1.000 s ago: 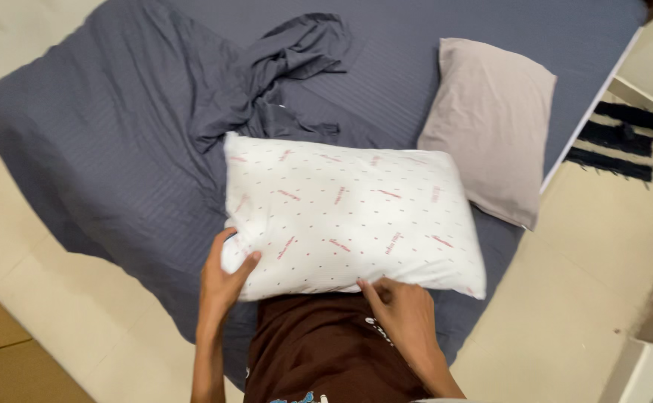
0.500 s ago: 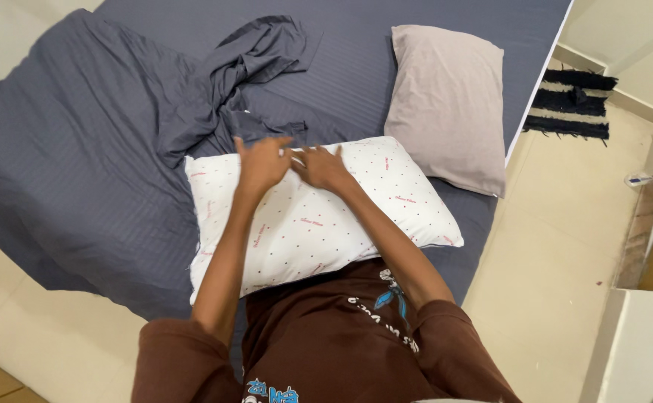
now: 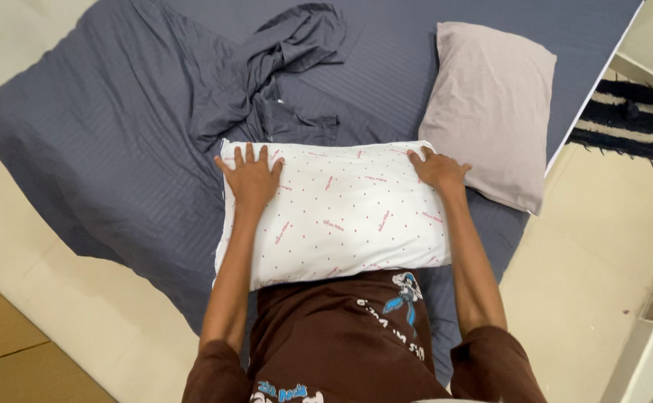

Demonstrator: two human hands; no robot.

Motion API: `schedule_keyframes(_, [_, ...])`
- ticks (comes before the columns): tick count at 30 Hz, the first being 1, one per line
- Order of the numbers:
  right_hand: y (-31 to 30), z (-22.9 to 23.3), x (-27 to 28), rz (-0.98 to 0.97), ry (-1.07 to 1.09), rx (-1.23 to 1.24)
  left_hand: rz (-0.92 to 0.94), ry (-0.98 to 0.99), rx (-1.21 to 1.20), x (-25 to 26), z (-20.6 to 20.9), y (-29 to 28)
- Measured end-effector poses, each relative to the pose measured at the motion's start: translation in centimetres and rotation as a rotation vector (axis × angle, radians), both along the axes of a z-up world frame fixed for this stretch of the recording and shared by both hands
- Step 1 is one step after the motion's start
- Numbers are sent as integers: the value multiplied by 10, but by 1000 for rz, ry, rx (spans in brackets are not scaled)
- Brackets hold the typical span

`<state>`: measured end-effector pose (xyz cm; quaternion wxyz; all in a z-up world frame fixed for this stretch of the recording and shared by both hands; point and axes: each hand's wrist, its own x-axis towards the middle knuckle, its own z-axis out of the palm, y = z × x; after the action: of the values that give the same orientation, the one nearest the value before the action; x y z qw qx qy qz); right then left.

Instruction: The person puts a grey pillowcase onto a pillow by hand while sitting on a bed, removes it, and then puts a blue pillowcase onto a pillow.

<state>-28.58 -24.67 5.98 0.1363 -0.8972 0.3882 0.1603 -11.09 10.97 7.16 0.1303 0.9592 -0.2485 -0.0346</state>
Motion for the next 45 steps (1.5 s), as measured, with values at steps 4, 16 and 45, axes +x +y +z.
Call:
schedule_keyframes(4, [94,23,2,283,-403,-135,-199,-57,-52,-64,28,-37])
schedule_keyframes(16, [132,51,-116,314,-295,-332,-210,2,-30,-119,52,79])
schedule_keyframes(45, [4,116,-99,119,-1063,1418,-115,914,-1049,0,85,213])
